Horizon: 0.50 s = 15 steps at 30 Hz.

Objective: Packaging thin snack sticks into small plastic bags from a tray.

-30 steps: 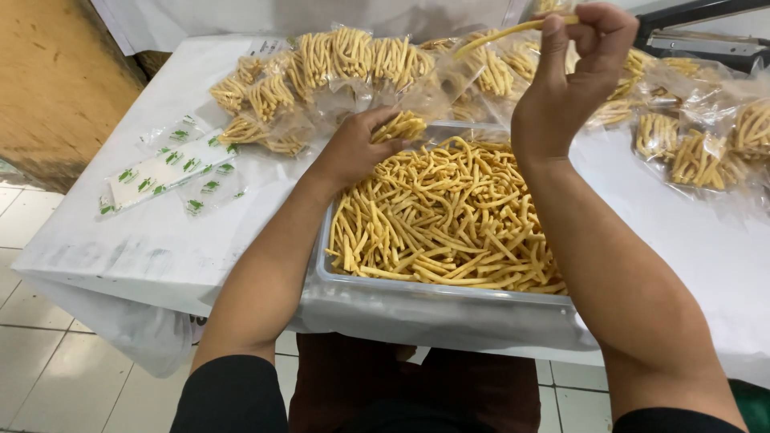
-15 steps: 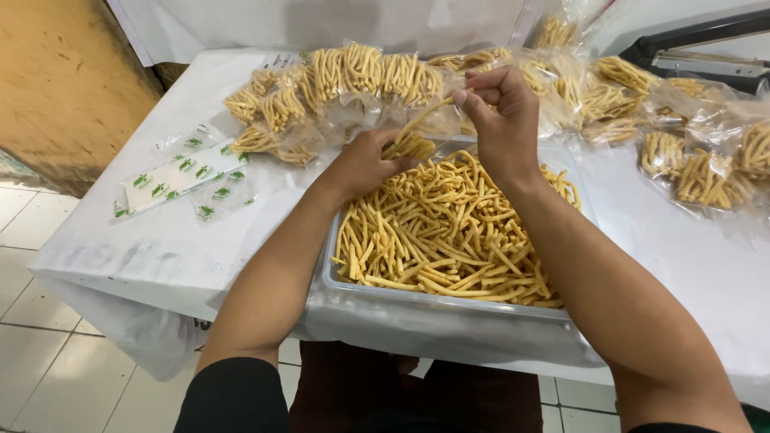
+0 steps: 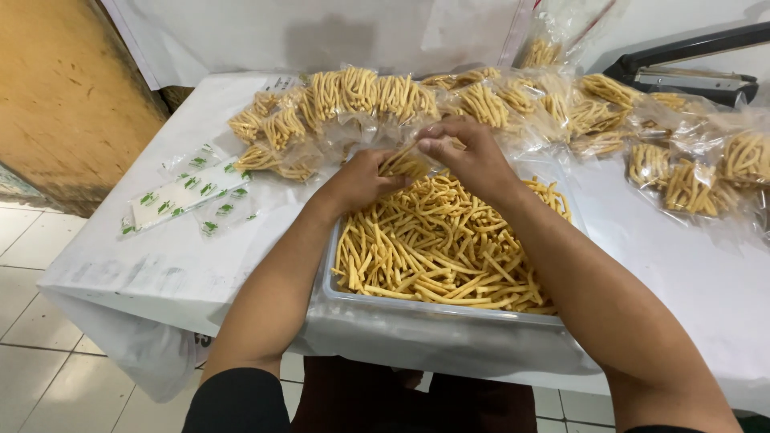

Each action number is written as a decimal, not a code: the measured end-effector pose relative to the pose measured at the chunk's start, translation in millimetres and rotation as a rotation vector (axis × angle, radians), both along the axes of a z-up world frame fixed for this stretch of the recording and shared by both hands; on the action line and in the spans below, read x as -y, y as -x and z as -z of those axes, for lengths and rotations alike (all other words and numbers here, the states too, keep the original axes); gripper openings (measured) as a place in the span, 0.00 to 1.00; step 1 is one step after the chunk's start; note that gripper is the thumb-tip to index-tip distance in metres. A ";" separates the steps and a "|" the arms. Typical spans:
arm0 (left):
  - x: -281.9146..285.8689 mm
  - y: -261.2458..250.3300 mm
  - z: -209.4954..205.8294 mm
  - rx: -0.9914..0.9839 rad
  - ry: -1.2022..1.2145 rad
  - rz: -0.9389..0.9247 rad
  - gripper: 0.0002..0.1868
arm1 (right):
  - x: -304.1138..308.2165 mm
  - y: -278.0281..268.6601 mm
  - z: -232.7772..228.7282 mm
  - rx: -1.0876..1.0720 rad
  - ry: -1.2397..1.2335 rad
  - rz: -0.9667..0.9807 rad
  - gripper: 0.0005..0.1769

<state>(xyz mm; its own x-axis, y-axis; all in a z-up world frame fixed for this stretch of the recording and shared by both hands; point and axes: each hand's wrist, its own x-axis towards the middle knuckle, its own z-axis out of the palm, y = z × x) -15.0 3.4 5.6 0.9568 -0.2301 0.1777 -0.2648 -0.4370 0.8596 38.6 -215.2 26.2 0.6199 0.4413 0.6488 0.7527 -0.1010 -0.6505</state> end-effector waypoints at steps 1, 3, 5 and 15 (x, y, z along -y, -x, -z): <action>0.3 1.3 -1.2 0.001 0.000 0.000 0.16 | 3.1 -4.8 2.8 0.001 0.000 0.000 0.10; 0.2 4.1 -3.8 -0.016 -0.005 -0.004 0.21 | 8.5 -14.7 8.5 0.064 -0.008 0.004 0.10; 0.7 2.1 -2.7 0.004 0.005 0.002 0.20 | 15.5 -23.7 5.5 0.114 -0.039 0.051 0.09; 0.3 -2.2 5.7 0.082 0.099 -0.013 0.22 | 17.0 -3.4 -13.2 0.278 0.026 0.123 0.08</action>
<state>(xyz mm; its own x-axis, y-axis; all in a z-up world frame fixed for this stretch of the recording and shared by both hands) -12.8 3.1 -0.1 0.9409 -0.1948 0.2771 -0.3310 -0.3548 0.8744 42.0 -232.3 39.4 0.4698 0.3927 0.7906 0.8828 -0.2160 -0.4172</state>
